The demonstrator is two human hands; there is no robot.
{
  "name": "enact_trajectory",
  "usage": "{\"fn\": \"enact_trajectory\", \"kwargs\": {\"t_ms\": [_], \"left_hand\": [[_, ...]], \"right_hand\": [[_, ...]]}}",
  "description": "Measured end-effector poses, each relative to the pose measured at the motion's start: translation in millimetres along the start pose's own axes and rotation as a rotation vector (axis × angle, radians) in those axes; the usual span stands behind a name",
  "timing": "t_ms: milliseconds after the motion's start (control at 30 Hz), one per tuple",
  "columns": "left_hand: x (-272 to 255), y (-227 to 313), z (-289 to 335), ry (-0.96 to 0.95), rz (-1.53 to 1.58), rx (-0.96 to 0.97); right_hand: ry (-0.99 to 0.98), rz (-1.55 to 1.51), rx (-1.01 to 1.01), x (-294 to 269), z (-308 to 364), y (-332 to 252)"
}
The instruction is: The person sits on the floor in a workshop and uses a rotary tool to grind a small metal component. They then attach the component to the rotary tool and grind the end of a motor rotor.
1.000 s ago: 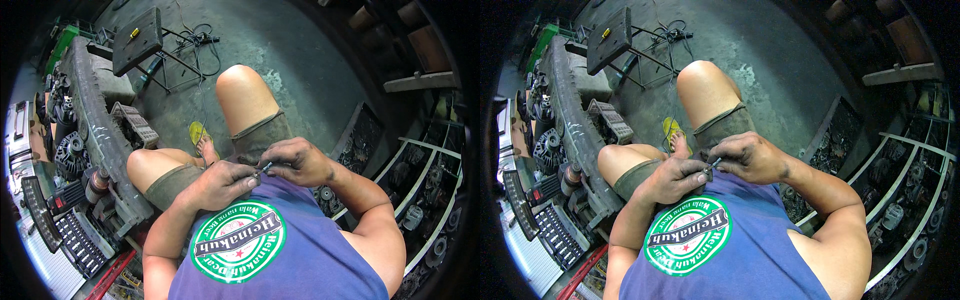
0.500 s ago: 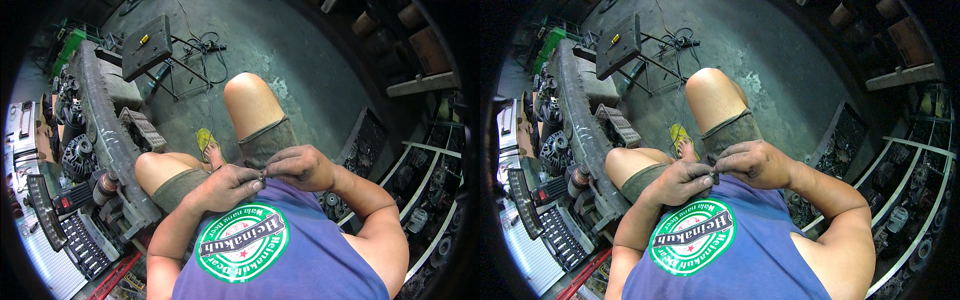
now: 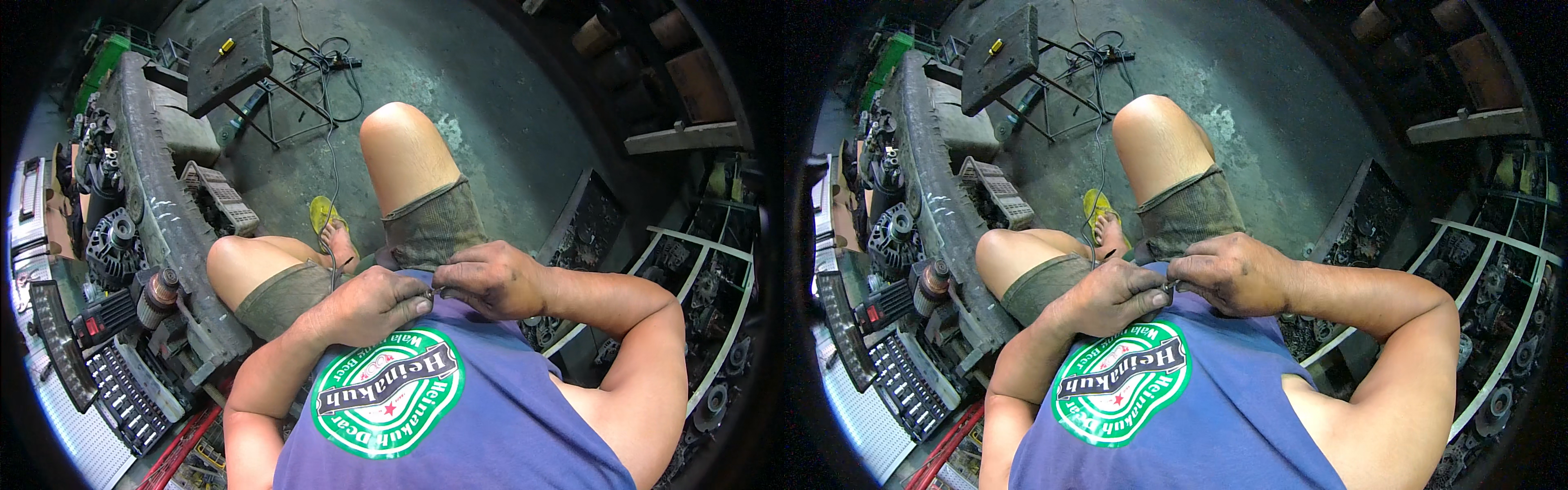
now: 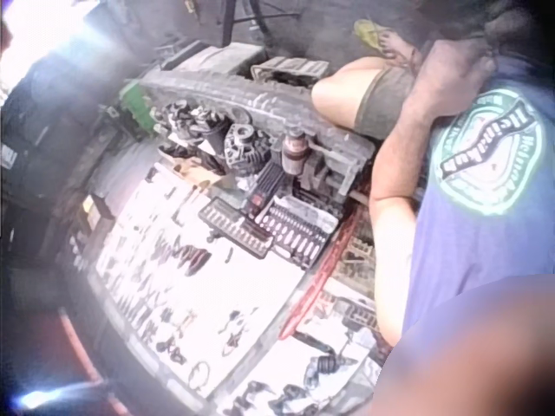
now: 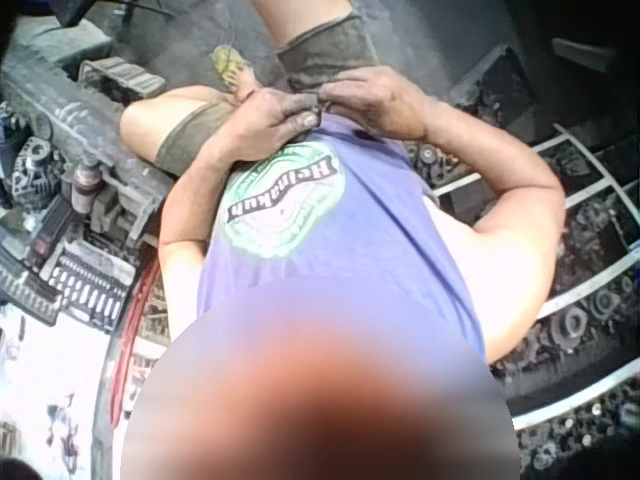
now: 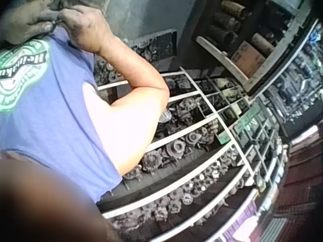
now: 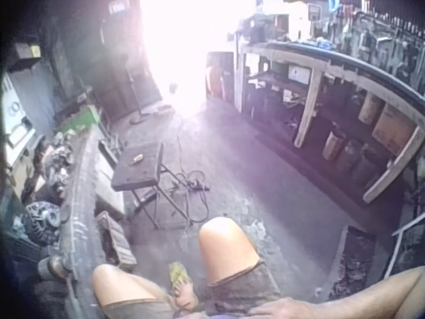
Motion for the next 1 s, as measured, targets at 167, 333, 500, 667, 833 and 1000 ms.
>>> {"fn": "enact_trajectory", "kwargs": {"t_ms": [167, 333, 500, 667, 833, 1000], "left_hand": [[0, 0, 0, 0.029, 0.023, 0.021], [1, -3, -3, 0.014, -0.006, 0.016], [2, -4, -4, 0.048, -0.004, 0.032], [2, -10, -4, 0.078, 0.028, 0.049], [5, -10, -1, 0.072, -0.013, 0.020], [6, -8, 1, 0.145, -0.016, 0.028]], "right_hand": [[0.114, -0.110, 0.051, 4, -2, -2], [0.067, -0.229, 0.235, -5, -8, -3], [0.024, -0.330, 0.436, -4, -7, 2], [0.133, -0.066, 0.068, 6, -7, -2], [0.147, -0.150, 0.158, 7, -5, 2], [0.159, -0.243, 0.329, 7, -8, -1]]}}
Point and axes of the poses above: each hand's wrist, its own z-axis away from the middle knuckle, its own x-axis out of the palm, y = z × x, the point moved 3 cm from there along -z, towards the middle knuckle, and after that the axes turned 15 degrees about -z, right-handed, at the moved point
